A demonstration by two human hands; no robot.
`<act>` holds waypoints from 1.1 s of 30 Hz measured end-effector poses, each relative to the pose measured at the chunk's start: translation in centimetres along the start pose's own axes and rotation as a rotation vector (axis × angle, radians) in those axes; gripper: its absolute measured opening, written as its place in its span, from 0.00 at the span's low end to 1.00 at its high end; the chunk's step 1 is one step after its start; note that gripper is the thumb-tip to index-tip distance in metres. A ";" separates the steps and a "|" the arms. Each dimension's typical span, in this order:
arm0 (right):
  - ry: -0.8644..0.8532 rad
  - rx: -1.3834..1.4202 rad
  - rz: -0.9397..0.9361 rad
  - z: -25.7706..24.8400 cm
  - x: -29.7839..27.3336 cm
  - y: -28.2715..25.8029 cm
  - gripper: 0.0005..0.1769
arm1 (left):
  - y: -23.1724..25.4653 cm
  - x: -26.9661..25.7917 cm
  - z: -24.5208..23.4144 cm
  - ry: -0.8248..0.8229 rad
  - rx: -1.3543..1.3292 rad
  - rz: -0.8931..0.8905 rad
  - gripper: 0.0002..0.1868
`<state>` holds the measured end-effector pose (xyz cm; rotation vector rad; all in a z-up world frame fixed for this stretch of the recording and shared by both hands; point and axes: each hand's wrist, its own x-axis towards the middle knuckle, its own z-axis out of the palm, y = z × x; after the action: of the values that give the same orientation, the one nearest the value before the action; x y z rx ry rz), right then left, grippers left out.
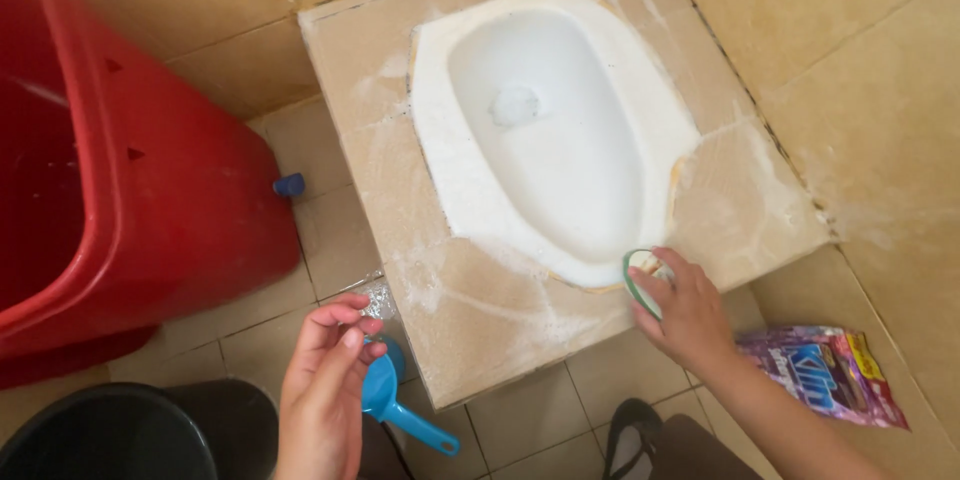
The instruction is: Cleaning a squat toilet by scrubbing with a brush and soap, then rinsing with water.
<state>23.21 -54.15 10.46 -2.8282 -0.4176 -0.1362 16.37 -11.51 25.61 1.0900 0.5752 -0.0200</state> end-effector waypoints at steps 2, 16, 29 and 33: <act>-0.268 -0.025 0.280 -1.3 0.5 0.1 0.32 | 0.1 0.2 0.2 -0.011 0.019 0.017 0.09; -0.402 0.006 -0.310 0.0 1.3 -11.9 0.30 | 1.4 -0.5 -0.3 -0.014 0.021 0.090 0.08; -0.274 0.253 -0.523 3.4 3.9 -16.5 0.31 | 1.9 -0.3 -1.5 -0.003 -0.007 0.085 0.07; -0.322 0.106 -0.324 3.0 9.4 -17.4 0.32 | 2.2 0.2 -1.9 -0.012 0.016 0.104 0.07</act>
<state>27.23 -34.79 13.38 -2.6595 -0.9222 0.2736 16.41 -8.79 26.74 1.1337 0.5078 0.0593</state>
